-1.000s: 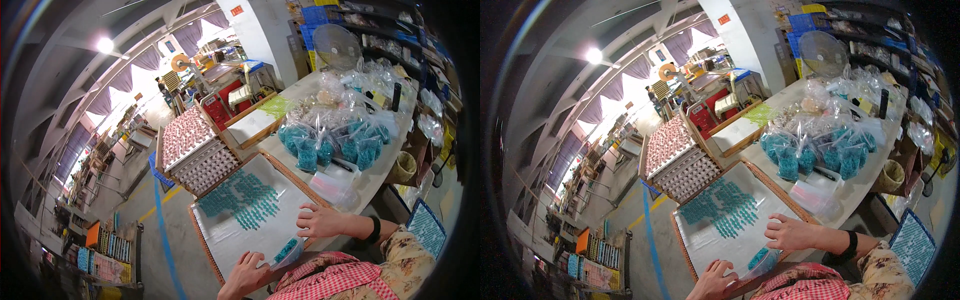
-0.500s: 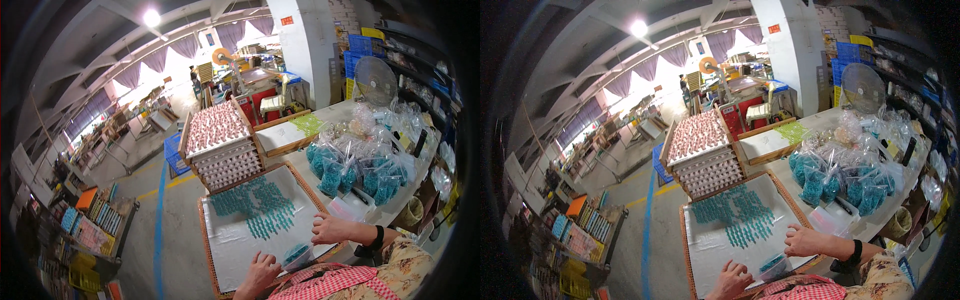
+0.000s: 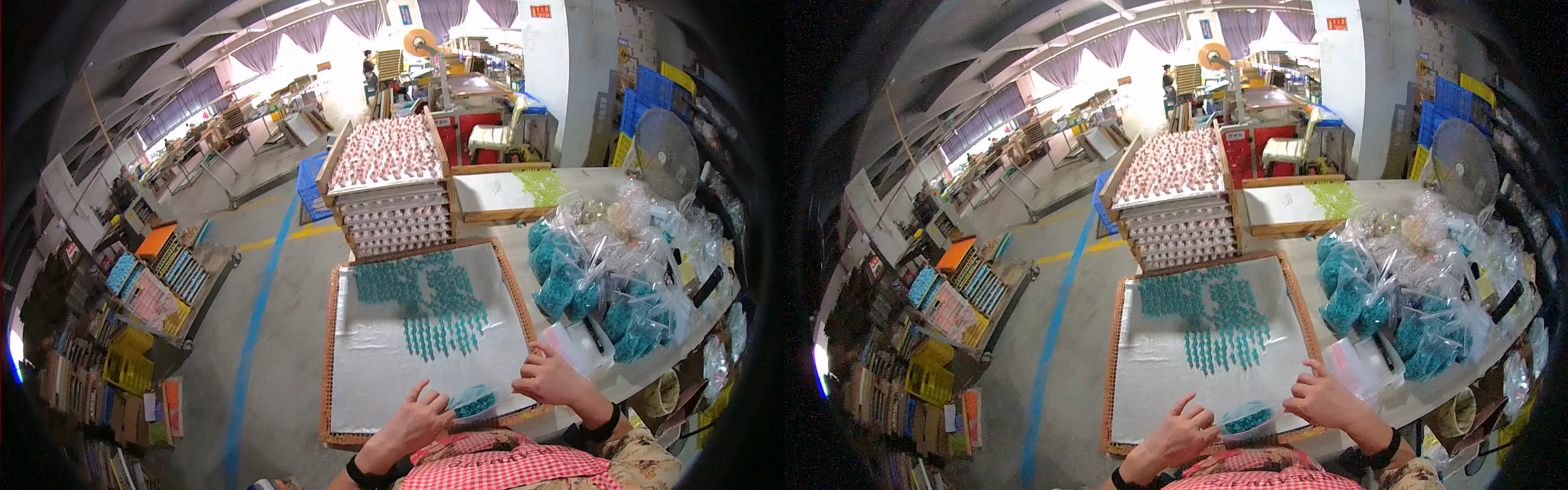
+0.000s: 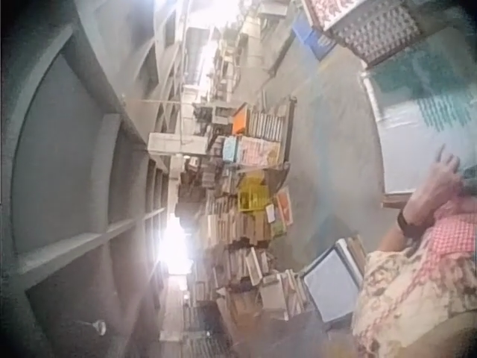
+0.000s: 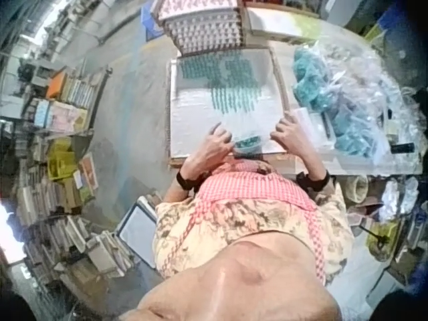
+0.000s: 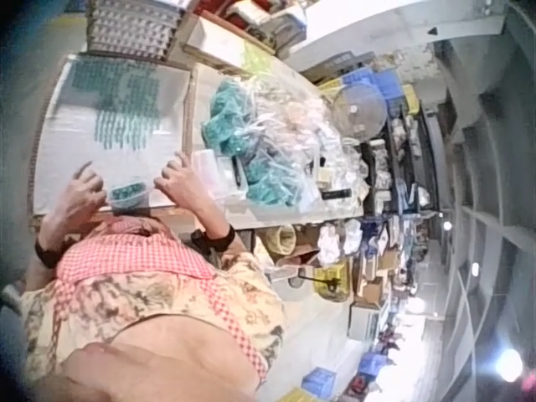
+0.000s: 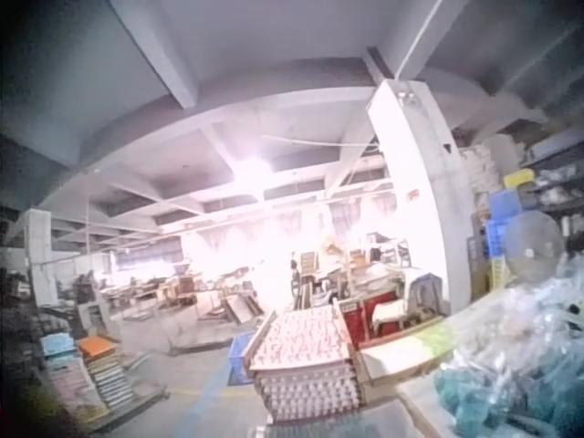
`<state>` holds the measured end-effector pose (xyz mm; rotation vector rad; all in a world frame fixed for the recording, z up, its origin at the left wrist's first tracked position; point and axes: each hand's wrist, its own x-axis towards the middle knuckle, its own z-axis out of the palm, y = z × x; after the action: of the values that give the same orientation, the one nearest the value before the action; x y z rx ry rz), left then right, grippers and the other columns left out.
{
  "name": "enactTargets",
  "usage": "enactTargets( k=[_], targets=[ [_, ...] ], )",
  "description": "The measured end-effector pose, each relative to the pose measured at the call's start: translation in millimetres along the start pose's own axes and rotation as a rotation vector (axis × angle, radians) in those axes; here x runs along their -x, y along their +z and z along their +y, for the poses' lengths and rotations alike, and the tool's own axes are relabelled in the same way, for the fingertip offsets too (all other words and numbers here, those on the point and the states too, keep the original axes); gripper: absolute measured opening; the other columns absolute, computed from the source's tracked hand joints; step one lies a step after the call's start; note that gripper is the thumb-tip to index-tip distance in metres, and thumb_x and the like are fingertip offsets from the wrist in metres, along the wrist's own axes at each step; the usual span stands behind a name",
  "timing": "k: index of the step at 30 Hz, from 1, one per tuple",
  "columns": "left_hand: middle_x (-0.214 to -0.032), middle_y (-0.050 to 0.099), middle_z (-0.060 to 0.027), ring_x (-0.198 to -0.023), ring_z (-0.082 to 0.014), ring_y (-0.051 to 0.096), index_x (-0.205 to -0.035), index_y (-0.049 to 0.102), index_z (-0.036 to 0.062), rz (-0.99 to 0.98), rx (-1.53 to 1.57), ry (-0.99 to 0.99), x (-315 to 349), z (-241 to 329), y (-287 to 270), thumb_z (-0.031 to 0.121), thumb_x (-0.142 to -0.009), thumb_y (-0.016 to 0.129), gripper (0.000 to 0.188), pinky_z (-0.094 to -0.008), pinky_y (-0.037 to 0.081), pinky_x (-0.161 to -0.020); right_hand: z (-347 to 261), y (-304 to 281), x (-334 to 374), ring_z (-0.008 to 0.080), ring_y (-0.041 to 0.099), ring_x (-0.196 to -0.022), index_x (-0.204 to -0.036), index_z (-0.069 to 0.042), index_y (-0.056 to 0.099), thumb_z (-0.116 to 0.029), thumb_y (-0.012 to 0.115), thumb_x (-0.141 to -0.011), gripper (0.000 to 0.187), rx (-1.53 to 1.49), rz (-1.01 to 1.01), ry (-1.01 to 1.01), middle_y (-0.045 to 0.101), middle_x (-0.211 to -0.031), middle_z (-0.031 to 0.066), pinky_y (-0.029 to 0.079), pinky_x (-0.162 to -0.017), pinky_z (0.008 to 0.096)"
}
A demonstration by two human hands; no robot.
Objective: The person is sorting and packing small turquoise plastic items into plastic bags.
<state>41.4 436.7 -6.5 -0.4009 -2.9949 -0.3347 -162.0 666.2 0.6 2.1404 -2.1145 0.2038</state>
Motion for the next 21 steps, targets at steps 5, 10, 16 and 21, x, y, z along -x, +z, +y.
enactTargets(
  k=[5,10,16,21],
  targets=[
    [-0.089,0.054,-0.0045,-0.092,-0.0205,0.056,-0.085,0.057,0.0102,0.01,0.07,-0.037,0.8,1.1,-0.7,0.023,-0.087,0.06,0.013,-0.0469,0.032,-0.106,1.2,1.8,0.8,0.0183,0.059,-0.079,-0.081,-0.02,0.067,-0.028,0.068,-0.079,0.008,-0.071,0.054,0.123,0.056,-0.07,-0.0009,0.036,-0.099,0.047],
    [-0.091,0.054,-0.0057,-0.095,-0.0216,0.056,-0.085,0.057,0.0104,-0.063,0.03,-0.052,3.2,-3.0,-0.2,0.022,-0.085,0.061,0.012,-0.0482,0.032,-0.106,-3.7,13.1,-4.1,0.0189,0.058,-0.079,-0.079,-0.021,0.068,-0.028,0.07,-0.077,0.007,-0.113,0.067,0.089,0.056,-0.07,-0.0001,0.034,-0.102,0.0483],
    [-0.091,0.055,-0.0061,-0.096,-0.0217,0.056,-0.083,0.059,0.0092,-0.034,-0.007,-0.018,-1.4,-12.3,12.9,0.017,-0.081,0.061,0.009,-0.0457,0.036,-0.103,-3.8,9.2,-3.0,0.0192,0.058,-0.083,-0.081,-0.02,0.068,-0.023,0.074,-0.073,0.01,-0.131,0.099,0.206,0.055,-0.073,0.0005,0.032,-0.104,0.0489],
    [-0.089,0.057,-0.0056,-0.092,-0.022,0.057,-0.085,0.062,0.0079,0.042,0.063,-0.019,3.6,-13.0,24.9,0.014,-0.079,0.061,0.008,-0.0361,0.046,-0.09,-7.2,15.0,-6.0,0.0191,0.058,-0.083,-0.081,-0.019,0.068,-0.021,0.076,-0.071,0.013,-0.116,0.08,0.227,0.056,-0.073,0.0005,0.033,-0.103,0.0484]
  ],
)
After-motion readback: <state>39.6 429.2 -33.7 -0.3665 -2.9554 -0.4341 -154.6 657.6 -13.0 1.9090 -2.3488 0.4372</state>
